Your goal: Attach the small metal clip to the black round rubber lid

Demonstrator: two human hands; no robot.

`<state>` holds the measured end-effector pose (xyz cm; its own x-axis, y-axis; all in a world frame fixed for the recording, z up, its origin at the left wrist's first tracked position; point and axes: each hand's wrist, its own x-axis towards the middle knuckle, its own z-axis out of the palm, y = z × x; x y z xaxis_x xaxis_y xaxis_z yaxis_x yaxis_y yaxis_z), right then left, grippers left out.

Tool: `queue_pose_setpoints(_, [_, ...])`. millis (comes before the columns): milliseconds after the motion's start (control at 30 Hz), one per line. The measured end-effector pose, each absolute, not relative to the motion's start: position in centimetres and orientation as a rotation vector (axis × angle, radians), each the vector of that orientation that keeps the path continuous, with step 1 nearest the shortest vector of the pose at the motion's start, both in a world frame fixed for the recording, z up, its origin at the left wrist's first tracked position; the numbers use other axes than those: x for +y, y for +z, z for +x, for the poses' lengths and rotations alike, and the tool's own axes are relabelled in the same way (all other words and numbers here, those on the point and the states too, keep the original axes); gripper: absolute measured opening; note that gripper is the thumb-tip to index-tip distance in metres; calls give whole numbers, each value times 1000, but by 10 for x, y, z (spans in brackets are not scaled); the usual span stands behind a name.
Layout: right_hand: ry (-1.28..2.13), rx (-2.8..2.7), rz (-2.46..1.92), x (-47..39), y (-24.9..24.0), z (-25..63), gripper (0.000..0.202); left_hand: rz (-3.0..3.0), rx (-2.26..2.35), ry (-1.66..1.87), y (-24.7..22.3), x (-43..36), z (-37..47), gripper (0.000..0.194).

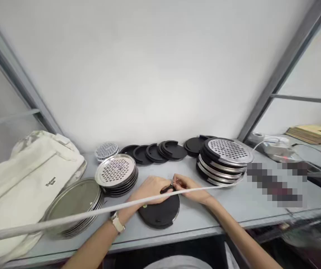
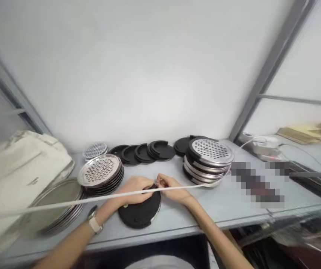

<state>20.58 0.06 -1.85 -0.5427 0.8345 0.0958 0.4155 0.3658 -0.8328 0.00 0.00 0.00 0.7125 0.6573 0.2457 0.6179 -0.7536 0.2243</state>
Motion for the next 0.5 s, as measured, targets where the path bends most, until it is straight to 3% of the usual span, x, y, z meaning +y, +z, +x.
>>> queue_pose_setpoints(267, [1033,-2137,-1109,-1,-14,202,34,2775,1064,436,5,-5,2,21])
queue_pose_setpoints(500, [949,-2195,-1165,-1,-9,200,32,2780,1070,447,7,-6,3,21])
